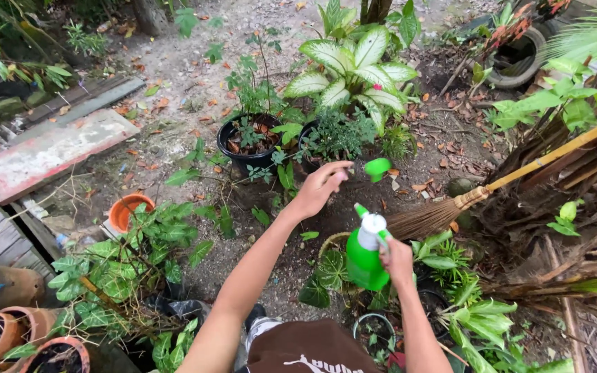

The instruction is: The person uses a green handheld pump sprayer to water multiple potted plants in an outdoor area. They move between different groups of plants, spraying the leaves and soil of each pot.

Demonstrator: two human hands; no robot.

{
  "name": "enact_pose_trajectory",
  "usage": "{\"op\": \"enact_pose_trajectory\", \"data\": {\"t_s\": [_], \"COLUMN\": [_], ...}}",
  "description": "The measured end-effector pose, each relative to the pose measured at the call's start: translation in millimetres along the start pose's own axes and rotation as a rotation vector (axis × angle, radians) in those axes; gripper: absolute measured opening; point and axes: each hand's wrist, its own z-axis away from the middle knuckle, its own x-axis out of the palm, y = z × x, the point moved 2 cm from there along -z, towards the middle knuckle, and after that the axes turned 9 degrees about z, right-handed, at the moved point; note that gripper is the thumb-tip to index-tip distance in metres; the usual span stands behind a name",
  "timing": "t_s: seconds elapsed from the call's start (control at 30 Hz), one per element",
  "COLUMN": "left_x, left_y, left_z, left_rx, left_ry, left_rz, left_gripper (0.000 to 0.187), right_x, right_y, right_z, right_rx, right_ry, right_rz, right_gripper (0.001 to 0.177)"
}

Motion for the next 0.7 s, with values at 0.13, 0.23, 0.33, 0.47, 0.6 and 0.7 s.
{"op": "enact_pose_trajectory", "data": {"t_s": [0.13,0.23,0.33,0.47,0.6,0.7], "left_x": [0.8,10.8,24.9,36.9,48.1,52.2], "left_y": [-43.8,-79.3,-88.4,-79.7,-83.4,-90.9], "left_z": [18.9,29.2,42.6,52.0,57.9,56.0], "left_rx": [-0.111,-0.272,-0.328,-0.397,-0.432,-0.441], "left_ry": [0.060,0.080,0.022,0.028,0.028,0.061], "left_rz": [0.005,-0.017,-0.028,0.011,0.042,0.057], "left_gripper": [0.042,0.041,0.046,0.045,0.040,0.039], "right_x": [-6.3,-2.1,8.3,17.2,13.1,11.1], "right_y": [-51.6,-43.4,-44.1,-43.9,-59.7,-60.7], "right_z": [15.7,7.3,8.9,5.6,13.0,13.3], "right_rx": [0.078,0.100,0.009,-0.041,-0.053,-0.035], "right_ry": [-0.100,-0.216,-0.212,-0.187,-0.159,-0.163], "right_rz": [-0.358,-0.588,-0.521,-0.496,-0.520,-0.572], "right_gripper": [0.044,0.039,0.038,0.021,0.021,0.021]}}
